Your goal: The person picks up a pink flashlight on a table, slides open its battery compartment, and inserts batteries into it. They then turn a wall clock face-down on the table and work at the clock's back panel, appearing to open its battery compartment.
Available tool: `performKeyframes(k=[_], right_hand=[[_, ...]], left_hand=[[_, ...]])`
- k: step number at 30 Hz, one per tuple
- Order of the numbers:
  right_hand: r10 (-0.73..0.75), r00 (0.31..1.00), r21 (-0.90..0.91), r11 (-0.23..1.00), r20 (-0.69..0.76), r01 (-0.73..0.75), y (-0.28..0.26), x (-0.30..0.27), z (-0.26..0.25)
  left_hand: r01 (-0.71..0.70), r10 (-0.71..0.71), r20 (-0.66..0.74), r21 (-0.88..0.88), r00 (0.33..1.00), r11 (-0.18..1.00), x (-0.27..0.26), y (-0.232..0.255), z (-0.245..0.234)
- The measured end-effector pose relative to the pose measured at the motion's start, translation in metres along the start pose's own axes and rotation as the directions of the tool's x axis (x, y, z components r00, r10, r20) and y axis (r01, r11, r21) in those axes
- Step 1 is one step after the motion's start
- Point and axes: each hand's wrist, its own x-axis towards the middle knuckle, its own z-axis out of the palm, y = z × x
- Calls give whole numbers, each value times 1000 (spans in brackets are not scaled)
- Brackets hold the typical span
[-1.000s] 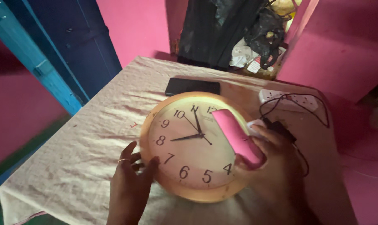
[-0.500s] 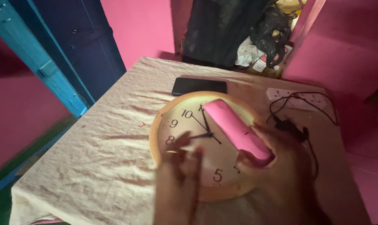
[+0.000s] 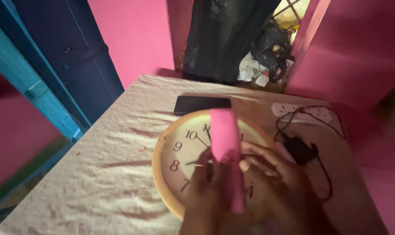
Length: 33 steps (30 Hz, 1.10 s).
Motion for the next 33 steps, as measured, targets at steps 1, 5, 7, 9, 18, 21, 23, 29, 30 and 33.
performKeyframes(k=[1,5,7,9,18,21,23,29,30,33], right_hand=[[167,985,142,977,-42,-160,3,3,-3],[585,800,326,787,-129,-523,-7,28,-21],[613,776,321,773,-151,-548,-22,37,-29],[595,796,405,758,-106,-512,-39,34,-35],[523,813,367,831,-258,-418,-53,46,-18],[473,841,485,818,-263,-309,-51,44,-17],[524,805,492,797,-278,-350,-49,39,-14],[539,796,508,785,-277,-355,-49,35,-18],[570,772,506,771,-280,-386,-50,35,-17],[491,828,554,783,-272,-282,-53,33,-17]], left_hand=[[56,-56,-12,38,998,998,0,4,4],[53,-39,177,-79,983,995,-6,16,18],[-75,68,230,21,971,997,-10,21,17],[-36,71,274,-133,959,990,-13,21,16],[0,-22,108,202,994,979,-2,25,11],[-14,1,133,90,991,996,-2,22,11],[-16,4,123,92,992,996,2,19,10],[-25,2,124,187,992,982,10,10,6],[-32,7,140,178,990,984,12,9,5],[-4,-19,149,152,989,988,13,4,5]])
